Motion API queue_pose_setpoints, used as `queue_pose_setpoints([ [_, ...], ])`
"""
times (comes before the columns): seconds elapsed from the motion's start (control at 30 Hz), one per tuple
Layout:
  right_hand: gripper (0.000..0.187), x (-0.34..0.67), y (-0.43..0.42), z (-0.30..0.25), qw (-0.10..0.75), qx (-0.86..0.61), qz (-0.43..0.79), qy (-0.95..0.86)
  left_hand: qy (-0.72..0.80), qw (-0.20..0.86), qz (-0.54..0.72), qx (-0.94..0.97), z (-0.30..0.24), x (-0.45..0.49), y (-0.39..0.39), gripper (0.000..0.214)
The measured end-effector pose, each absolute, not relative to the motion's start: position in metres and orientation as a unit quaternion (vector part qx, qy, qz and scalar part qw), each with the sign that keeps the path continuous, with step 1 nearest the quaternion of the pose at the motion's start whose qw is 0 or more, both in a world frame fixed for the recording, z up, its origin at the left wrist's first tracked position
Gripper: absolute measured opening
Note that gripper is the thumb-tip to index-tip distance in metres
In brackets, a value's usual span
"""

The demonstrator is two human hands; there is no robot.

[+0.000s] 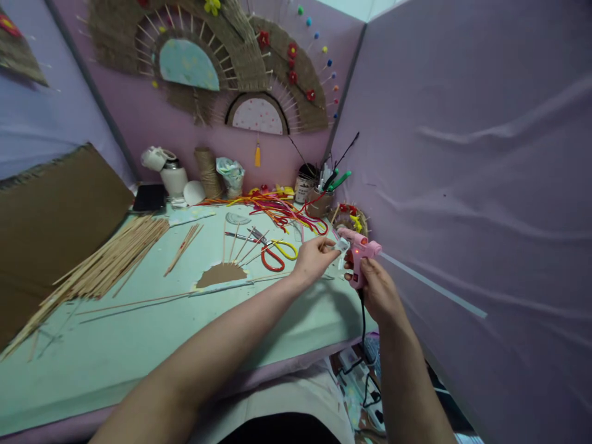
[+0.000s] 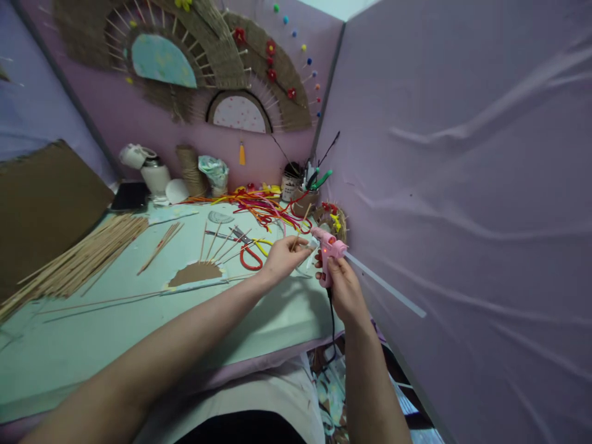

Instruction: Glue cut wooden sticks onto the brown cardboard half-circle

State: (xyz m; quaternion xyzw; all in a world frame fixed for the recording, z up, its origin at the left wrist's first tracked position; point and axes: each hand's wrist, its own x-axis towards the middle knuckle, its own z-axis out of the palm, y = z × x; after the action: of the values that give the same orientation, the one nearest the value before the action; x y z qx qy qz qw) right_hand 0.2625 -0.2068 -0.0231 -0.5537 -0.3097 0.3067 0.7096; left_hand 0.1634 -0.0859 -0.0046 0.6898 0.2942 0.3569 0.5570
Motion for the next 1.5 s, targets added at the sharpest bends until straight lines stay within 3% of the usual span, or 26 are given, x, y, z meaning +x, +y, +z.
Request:
queue_pose_setpoints([
  [0.27, 0.047, 0.279, -0.220, -0.019, 0.764, -0.558, 0.206, -0.249, 0.327, 0.491, 0.320, 0.741, -0.019, 0.175, -0.083, 0.013],
  [0.43, 0.050, 0.276, -0.233, -0.001, 0.792, -0.548, 0.145, -0.227, 0.324, 0.428, 0.263, 0.802, 0.005, 0.196, -0.072, 0.013],
  [0.6, 0.042, 0.267, -0.238, 0.008, 0.796, -0.539, 0.116, -0.248, 0.208, 0.454, 0.220, 0.838, 0.034, 0.208, -0.058, 0.015],
  [0.7, 0.043, 0.262, -0.235, 0.008, 0.799, -0.533, 0.137, -0.242, 0.249, 0.426, 0.188, 0.849, 0.035, 0.190, -0.047, 0.007],
  [0.83, 0.043, 0.254, -0.229, 0.005, 0.786, -0.530, 0.185, -0.258, 0.312, 0.456, 0.229, 0.802, 0.032, 0.152, -0.033, 0.031],
  [1.0, 0.045, 0.236, -0.223, -0.003, 0.727, -0.559, 0.280, -0.286, 0.330, 0.661, 0.358, 0.571, 0.039, 0.093, -0.004, 0.033],
  [1.07, 0.045, 0.225, -0.218, -0.007, 0.702, -0.565, 0.318, -0.296, 0.324, 0.687, 0.401, 0.512, 0.039, 0.066, 0.008, 0.030],
  [1.3, 0.052, 0.183, -0.199, -0.005, 0.590, -0.590, 0.408, -0.370, 0.299, 0.643, 0.471, 0.525, 0.006, 0.004, 0.016, 0.022],
  [1.5, 0.053, 0.163, -0.183, -0.003, 0.450, -0.651, 0.399, -0.463, 0.330, 0.592, 0.449, 0.582, -0.017, -0.007, 0.010, 0.034],
])
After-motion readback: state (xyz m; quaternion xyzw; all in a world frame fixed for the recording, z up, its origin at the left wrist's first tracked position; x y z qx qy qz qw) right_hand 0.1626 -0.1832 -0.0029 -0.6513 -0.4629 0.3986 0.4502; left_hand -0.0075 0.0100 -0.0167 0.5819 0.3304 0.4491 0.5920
